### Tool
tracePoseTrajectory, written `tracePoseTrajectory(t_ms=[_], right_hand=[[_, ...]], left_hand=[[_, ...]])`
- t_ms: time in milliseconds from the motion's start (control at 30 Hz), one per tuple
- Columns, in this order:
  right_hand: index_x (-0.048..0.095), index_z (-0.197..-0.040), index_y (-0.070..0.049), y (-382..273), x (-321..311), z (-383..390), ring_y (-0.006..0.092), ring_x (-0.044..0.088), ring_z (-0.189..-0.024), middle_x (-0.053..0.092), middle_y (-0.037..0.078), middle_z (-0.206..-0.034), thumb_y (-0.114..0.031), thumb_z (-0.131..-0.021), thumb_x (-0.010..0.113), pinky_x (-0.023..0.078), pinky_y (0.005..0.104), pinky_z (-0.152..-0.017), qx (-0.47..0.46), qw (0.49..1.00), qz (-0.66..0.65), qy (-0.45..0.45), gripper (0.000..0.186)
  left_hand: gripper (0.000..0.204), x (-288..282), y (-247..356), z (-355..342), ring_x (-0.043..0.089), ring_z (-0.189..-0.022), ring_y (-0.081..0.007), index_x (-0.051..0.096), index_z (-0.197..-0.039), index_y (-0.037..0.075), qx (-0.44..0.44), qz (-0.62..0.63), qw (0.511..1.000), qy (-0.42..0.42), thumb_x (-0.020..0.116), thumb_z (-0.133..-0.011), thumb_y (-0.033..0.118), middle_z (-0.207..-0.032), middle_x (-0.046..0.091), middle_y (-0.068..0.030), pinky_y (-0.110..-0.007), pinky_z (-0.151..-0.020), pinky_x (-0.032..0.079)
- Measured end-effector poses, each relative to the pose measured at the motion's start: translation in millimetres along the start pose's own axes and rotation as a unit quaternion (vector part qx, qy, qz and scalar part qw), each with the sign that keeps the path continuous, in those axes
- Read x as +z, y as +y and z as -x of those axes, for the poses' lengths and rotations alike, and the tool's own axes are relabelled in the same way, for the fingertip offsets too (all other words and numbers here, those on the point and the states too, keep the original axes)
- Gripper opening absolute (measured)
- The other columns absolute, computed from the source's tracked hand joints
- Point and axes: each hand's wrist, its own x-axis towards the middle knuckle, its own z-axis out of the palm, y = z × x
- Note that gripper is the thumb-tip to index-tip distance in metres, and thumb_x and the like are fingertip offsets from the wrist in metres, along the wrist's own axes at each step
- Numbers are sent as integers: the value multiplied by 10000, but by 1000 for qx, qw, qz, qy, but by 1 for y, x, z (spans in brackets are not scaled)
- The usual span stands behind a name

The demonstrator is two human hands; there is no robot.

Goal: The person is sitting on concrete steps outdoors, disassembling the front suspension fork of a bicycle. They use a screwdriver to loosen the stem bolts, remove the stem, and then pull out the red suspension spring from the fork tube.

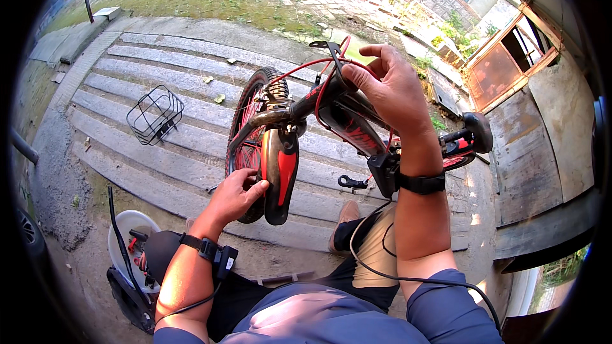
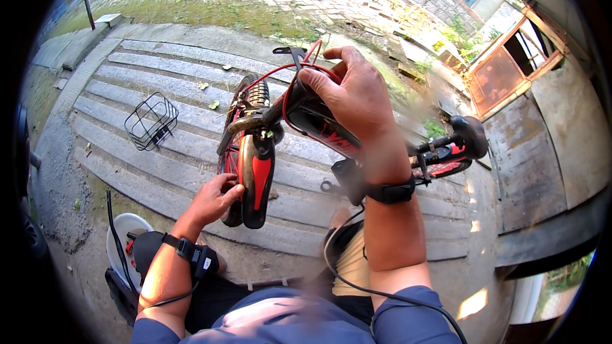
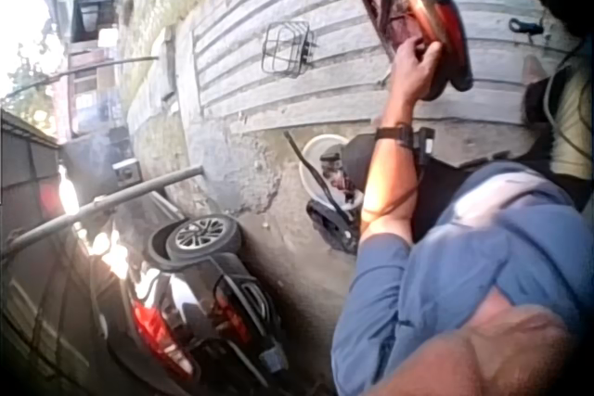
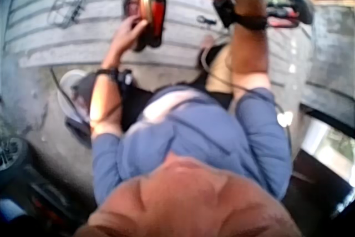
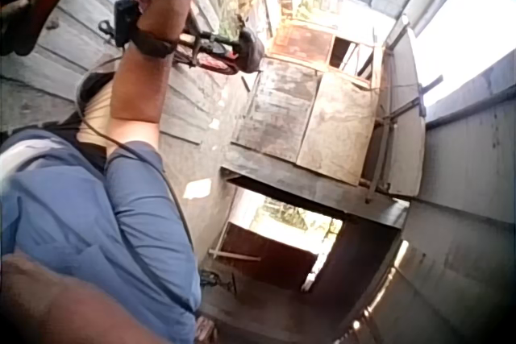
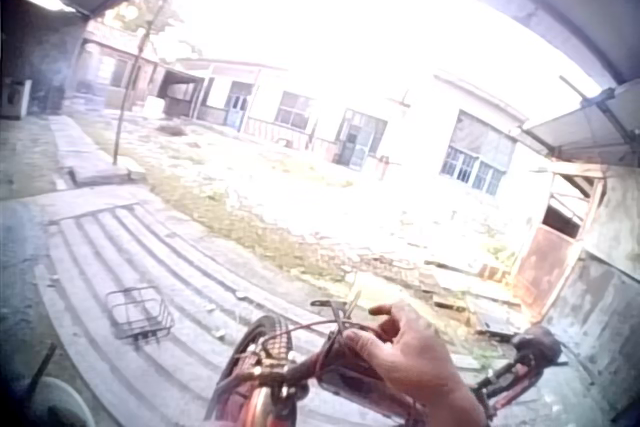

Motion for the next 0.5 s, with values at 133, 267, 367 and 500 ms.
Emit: tracePoseTrajectory(t_ms=[133, 267, 367, 500], right_hand=[[550, -1266, 5, 4, -3, 1, 149, 628, -908, 677, 73, -924, -157, -830, 798, 483, 305, -878, -49, 998, -34, -5, 527], [550, -1268, 4, 12, -4, 0, 149, 629, -901, 676, 74, -918, -200, -827, 809, 484, 309, -878, -131, 987, -97, -4, 550], [537, -1287, -1, 1, -5, 4, 153, 624, -920, 672, 81, -944, -194, -817, 812, 483, 310, -879, -91, 995, -43, -18, 577], [516, -1318, -4, -4, -2, -1, 155, 612, -951, 666, 90, -991, -196, -812, 814, 481, 311, -878, -21, 999, 35, -34, 618]], left_hand=[[665, -1, 5, 1, 686, -1017, -283, 569, -1259, -55, -4, -6, 1000, 1, 693, -891, 486, -1109, 691, -208, -372, -863, 534], [580, -1, 6, 0, 666, -1015, -235, 570, -1275, -35, -6, -8, 1000, -5, 689, -917, 406, -1101, 688, -173, -356, -880, 526], [569, -1, 5, 0, 667, -1012, -233, 565, -1276, -41, -7, -18, 1000, -4, 686, -924, 389, -1098, 689, -172, -355, -878, 526], [656, 1, -7, -2, 686, -1015, -296, 576, -1251, -56, -2, -1, 1000, 2, 696, -889, 478, -1111, 689, -211, -380, -863, 534]])
